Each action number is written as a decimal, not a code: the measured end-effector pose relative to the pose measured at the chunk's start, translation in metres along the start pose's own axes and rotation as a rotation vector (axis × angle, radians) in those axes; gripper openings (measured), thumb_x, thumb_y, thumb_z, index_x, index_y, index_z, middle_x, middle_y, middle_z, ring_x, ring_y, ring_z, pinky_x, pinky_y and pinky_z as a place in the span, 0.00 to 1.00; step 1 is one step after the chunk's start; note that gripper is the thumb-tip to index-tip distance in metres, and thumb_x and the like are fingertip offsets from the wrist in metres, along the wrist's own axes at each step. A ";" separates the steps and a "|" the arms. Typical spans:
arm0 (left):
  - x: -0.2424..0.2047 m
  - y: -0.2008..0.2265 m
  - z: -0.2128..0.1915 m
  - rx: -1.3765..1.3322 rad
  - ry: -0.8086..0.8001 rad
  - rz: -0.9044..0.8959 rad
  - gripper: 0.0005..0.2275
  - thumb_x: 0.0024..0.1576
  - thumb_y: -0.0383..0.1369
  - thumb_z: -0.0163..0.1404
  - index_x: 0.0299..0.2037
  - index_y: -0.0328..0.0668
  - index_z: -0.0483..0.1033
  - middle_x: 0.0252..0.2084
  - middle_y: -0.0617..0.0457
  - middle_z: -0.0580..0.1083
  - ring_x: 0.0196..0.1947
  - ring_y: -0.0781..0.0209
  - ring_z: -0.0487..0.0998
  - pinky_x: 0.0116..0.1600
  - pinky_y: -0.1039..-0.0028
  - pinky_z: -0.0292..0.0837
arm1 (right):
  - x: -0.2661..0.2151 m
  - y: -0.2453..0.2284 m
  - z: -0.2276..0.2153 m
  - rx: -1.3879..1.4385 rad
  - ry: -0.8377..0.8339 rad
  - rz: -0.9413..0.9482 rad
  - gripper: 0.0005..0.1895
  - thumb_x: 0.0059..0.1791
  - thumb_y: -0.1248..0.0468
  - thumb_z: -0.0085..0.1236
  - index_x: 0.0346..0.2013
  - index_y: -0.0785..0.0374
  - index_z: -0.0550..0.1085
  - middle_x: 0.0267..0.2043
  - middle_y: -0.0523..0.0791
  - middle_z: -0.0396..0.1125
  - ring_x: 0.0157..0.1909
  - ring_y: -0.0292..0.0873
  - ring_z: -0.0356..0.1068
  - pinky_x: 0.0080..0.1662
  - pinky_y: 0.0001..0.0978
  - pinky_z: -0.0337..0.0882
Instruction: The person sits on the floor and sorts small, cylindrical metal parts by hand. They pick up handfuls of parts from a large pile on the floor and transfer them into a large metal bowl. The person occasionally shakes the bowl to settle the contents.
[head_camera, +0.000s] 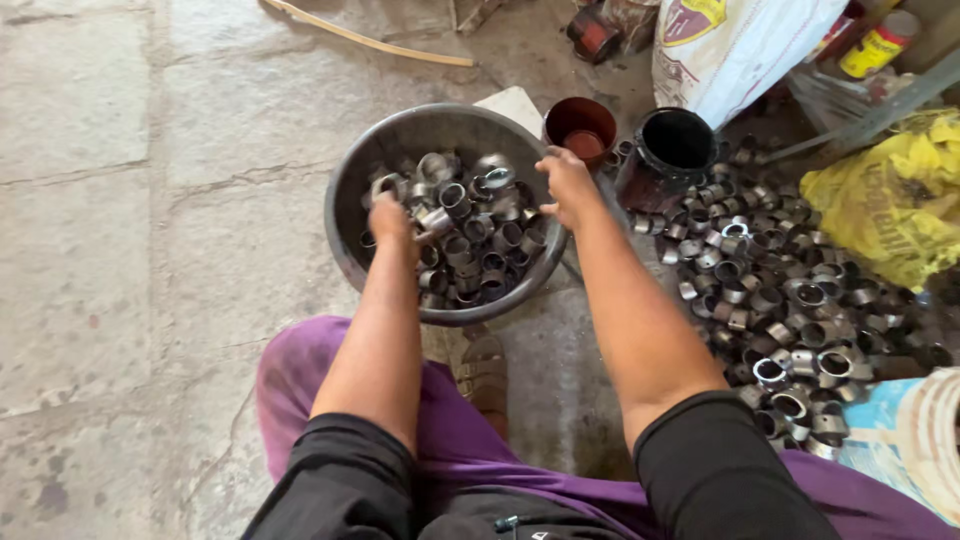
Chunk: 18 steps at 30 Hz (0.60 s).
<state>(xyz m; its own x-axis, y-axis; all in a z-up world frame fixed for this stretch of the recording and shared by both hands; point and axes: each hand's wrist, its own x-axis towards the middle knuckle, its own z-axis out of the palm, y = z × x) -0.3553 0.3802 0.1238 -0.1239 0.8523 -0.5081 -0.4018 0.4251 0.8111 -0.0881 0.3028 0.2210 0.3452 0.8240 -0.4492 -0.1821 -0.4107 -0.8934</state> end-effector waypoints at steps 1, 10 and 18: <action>0.007 -0.005 -0.001 -0.079 0.024 0.017 0.19 0.64 0.43 0.40 0.51 0.37 0.76 0.39 0.47 0.72 0.32 0.51 0.72 0.31 0.60 0.68 | -0.004 0.006 -0.008 -0.061 0.041 -0.034 0.27 0.48 0.62 0.53 0.64 0.52 0.68 0.65 0.47 0.61 0.62 0.54 0.61 0.62 0.65 0.66; -0.086 -0.068 0.088 0.222 -0.662 0.040 0.21 0.58 0.35 0.35 0.60 0.46 0.72 0.43 0.53 0.75 0.33 0.57 0.79 0.34 0.69 0.75 | -0.039 0.154 -0.273 -0.096 0.295 0.133 0.19 0.49 0.60 0.62 0.54 0.54 0.74 0.47 0.42 0.70 0.44 0.42 0.70 0.43 0.40 0.73; -0.139 -0.220 0.166 1.069 -1.217 0.473 0.18 0.58 0.35 0.42 0.56 0.43 0.77 0.51 0.34 0.76 0.50 0.39 0.77 0.56 0.59 0.71 | -0.158 0.226 -0.498 -0.489 0.926 -0.036 0.15 0.47 0.58 0.65 0.48 0.56 0.79 0.39 0.41 0.76 0.40 0.44 0.76 0.43 0.40 0.75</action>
<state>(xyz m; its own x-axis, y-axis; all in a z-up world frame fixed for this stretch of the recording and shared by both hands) -0.0994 0.2186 0.0636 0.8819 0.4625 -0.0916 0.2773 -0.3517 0.8941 0.2747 -0.1142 0.0859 0.9506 0.3028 -0.0683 0.1633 -0.6749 -0.7196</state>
